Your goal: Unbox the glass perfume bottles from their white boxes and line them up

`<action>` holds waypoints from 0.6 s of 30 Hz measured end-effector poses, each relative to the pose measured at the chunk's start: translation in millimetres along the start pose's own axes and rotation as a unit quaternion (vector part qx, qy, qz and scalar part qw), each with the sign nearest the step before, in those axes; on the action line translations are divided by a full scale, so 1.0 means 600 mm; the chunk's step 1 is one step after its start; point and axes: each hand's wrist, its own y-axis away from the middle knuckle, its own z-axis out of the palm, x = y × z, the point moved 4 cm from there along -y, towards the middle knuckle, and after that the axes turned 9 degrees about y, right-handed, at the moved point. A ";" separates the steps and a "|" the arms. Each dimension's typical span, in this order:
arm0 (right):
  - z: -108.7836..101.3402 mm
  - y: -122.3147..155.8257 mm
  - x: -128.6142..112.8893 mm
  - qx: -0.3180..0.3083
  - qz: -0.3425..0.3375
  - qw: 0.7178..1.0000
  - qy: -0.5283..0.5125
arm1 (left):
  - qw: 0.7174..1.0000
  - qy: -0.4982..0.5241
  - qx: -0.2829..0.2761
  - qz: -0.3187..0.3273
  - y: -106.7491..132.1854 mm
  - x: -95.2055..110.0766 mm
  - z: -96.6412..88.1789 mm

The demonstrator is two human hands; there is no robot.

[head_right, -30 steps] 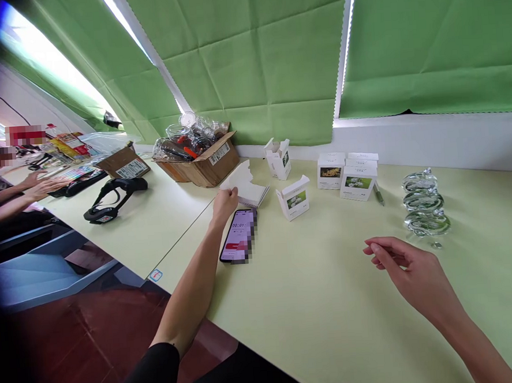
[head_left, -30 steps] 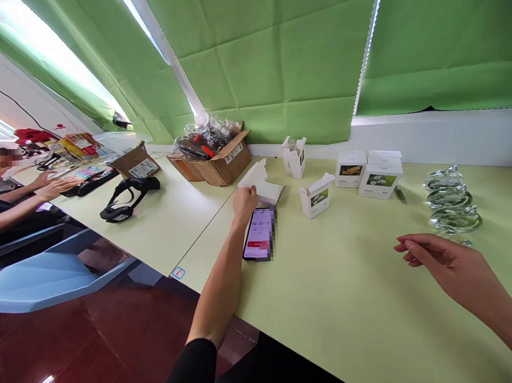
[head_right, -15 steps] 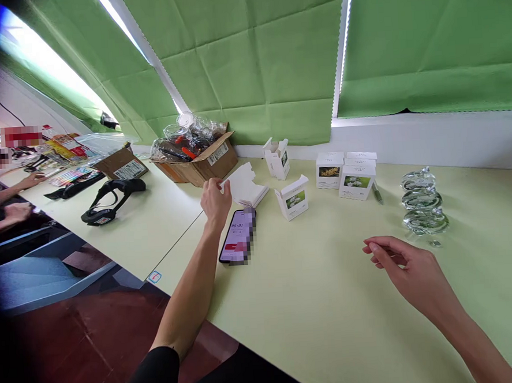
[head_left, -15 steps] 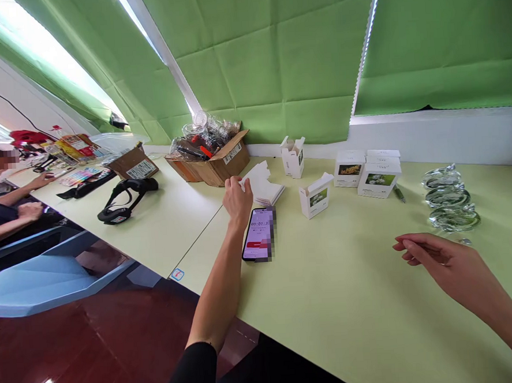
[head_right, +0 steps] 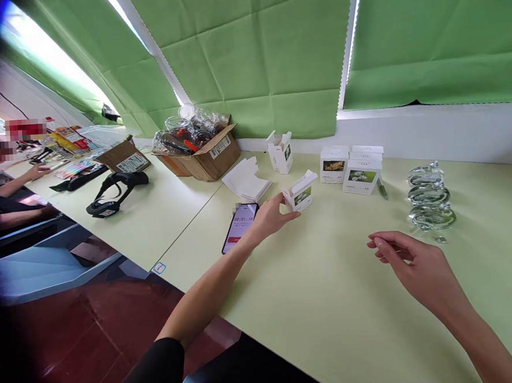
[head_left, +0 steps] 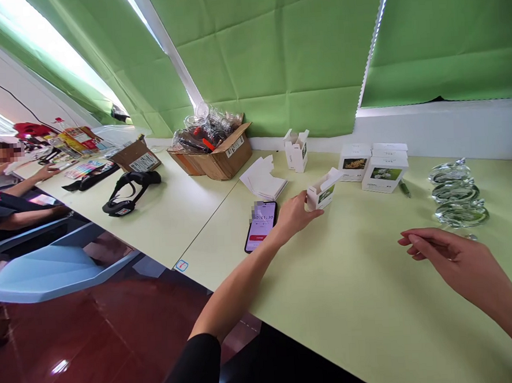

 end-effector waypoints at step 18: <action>0.007 0.004 -0.007 -0.017 -0.052 0.998 0.006 | 0.978 -0.102 0.080 -0.164 -0.211 0.007 -0.012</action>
